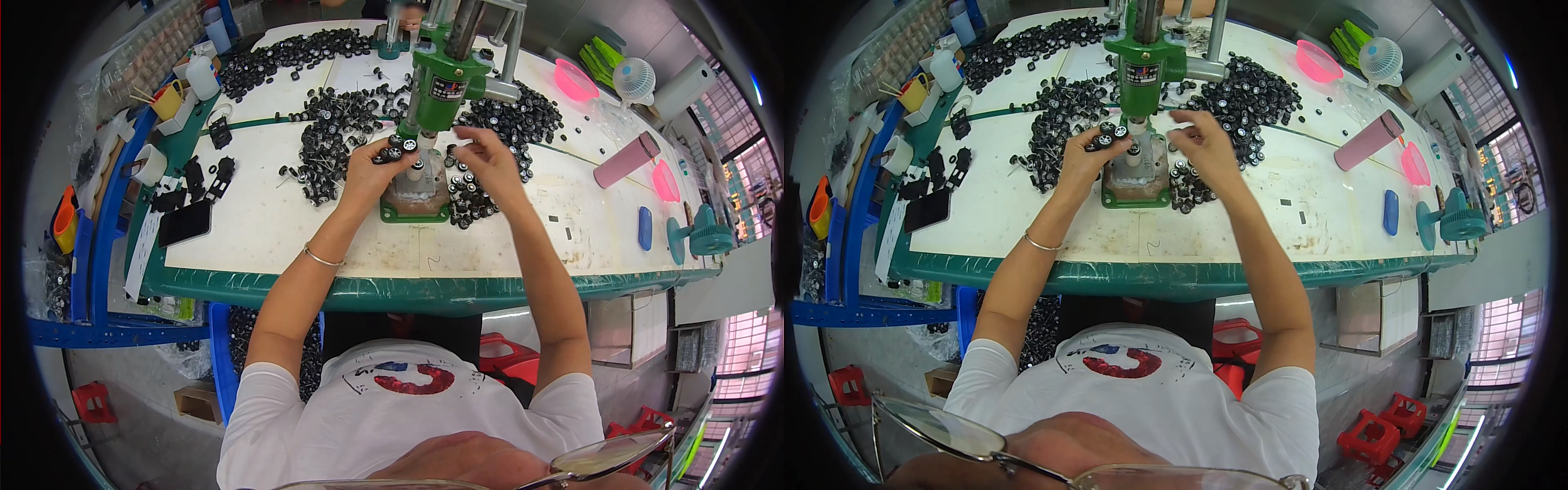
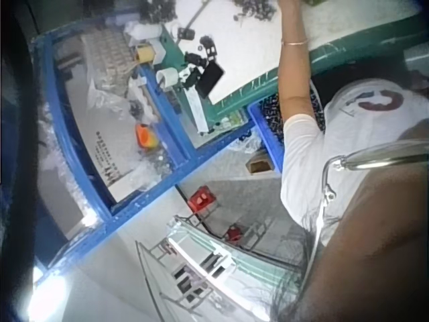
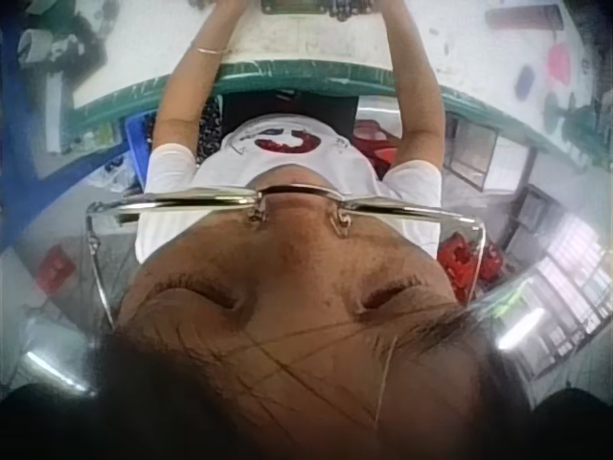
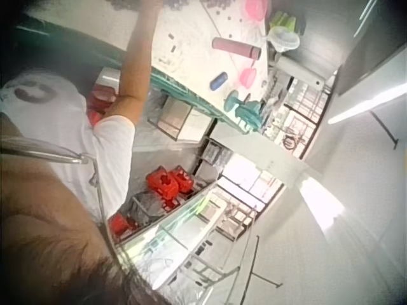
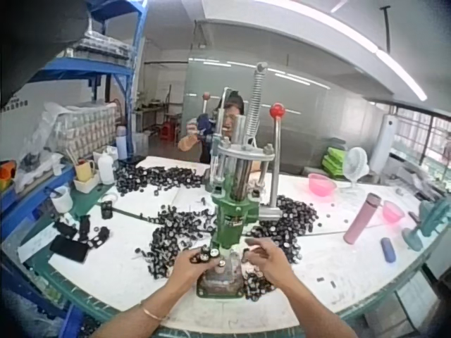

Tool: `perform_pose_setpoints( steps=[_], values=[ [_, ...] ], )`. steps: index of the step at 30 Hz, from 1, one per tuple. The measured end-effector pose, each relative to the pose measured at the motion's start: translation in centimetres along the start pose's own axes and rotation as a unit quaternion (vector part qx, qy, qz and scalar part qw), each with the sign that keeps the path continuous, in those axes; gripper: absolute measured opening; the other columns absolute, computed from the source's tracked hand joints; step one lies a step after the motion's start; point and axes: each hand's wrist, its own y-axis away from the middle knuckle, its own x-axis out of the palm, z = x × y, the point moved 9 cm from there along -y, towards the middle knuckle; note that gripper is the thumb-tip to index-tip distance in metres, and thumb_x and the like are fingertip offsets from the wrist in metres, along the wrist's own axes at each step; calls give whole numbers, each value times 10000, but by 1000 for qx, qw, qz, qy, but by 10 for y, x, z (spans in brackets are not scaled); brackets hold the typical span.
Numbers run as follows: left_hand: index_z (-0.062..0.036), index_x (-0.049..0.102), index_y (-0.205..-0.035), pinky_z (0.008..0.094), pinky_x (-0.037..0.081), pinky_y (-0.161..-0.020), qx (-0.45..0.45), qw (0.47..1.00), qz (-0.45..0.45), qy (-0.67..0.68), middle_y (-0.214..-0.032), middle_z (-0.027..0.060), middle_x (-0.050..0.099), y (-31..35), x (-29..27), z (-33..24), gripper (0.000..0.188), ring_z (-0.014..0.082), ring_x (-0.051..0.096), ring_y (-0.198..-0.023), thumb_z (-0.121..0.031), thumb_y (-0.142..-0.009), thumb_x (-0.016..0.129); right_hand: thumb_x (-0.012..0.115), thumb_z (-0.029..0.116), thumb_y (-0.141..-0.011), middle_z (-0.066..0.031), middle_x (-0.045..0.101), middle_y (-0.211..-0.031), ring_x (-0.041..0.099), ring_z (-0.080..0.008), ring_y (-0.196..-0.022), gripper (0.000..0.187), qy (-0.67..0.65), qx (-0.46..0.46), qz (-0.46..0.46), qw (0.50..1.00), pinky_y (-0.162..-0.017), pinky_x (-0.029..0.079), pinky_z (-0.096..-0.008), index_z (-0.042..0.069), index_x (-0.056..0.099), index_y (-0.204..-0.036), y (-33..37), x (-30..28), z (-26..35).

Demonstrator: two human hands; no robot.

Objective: The person assembles small plastic components and rubber seals using a manual press at a workbench.

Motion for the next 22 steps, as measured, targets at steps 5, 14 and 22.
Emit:
perform_pose_setpoints(
  steps=[5, 14, 22],
  values=[
    [-51, 719, -860, 195, 396, -595, -3, 999, 6, -35, -721, -38, 640, -1, 2, 4, 180, 24, 504, -650, -177, -750, 785, 621, 183, -890, -45, 639, -1099, 584, -106, -897, 306, -31, 35, -58, 997, -781, 483, -244, 22, 634, -1149, -32, -54, 22],
    [-20, 693, -835, 207, 397, -600, -8, 1000, -23, 18, -711, -39, 619, -8, 6, 12, 172, 38, 492, -650, -119, -735, 792, 565, 285, -943, 22, 553, -676, 509, -76, -552, 238, -347, 4, -140, 927, -479, 384, -195, 55, 623, -960, -132, -68, 155],
    [-78, 738, -900, 223, 436, -708, 29, 999, 36, 11, -838, 26, 660, -14, 14, 6, 136, 69, 543, -733, -91, -768, 769, 646, 261, -900, 50, 453, -595, 411, -48, -443, 213, -351, -47, -117, 928, -382, 306, -191, 52, 608, -921, -193, -87, 131]
  ],
)
